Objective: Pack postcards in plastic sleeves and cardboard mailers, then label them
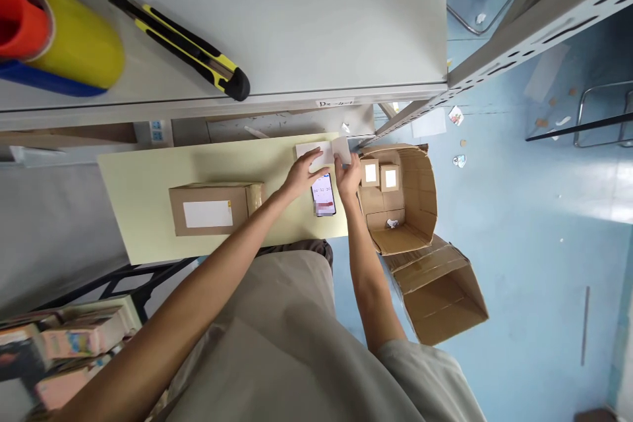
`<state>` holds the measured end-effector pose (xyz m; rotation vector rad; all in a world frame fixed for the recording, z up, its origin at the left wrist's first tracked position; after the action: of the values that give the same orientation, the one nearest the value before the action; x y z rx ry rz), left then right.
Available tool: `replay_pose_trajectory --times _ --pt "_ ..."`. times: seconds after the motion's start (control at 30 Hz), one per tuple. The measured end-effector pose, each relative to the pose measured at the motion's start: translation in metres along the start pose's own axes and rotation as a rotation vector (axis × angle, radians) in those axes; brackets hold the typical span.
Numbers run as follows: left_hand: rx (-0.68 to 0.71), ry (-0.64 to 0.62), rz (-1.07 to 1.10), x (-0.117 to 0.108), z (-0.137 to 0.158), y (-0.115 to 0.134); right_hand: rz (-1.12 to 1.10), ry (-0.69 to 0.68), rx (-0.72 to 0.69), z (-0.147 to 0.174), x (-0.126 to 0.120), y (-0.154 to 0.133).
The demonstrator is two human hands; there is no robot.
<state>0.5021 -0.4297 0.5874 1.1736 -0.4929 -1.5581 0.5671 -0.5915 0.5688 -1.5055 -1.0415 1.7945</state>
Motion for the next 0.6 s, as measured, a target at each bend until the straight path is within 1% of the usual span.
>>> replay_pose_trajectory --times 0.13,0.23,0.33,0.43,0.53,0.6 --pt "0.073 -0.096 -0.285 0.017 -0.020 0.001 -0.204 0.157 0.166 -0.014 -0.012 0.020" --pt "0.087 -0.175 -0.416 0.029 -0.034 -0.001 -0.233 0.221 0.259 -0.020 -0.018 0.034" --pt "0.067 -0.211 -0.476 0.038 -0.045 -0.002 -0.263 0.228 0.282 -0.026 -0.019 0.043" --pt "0.048 -0.203 -0.501 0.041 -0.048 -0.002 -0.307 0.211 0.293 -0.031 -0.013 0.048" --pt "0.039 -0.204 -0.551 0.041 -0.044 -0.001 -0.268 0.228 0.330 -0.031 -0.012 0.054" --pt "0.035 -0.219 -0.561 0.040 -0.042 -0.001 -0.219 0.269 0.363 -0.026 -0.020 0.060"
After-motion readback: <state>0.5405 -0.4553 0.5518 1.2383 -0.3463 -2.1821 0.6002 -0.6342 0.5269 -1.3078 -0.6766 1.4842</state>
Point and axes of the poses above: each hand's wrist, its own z-axis away from the middle knuckle, its own x-axis out of the palm, y = z × x, the point moved 3 cm from there along -z, towards the middle knuckle, and after that the axes turned 8 degrees about -x, right-handed, at the moved point
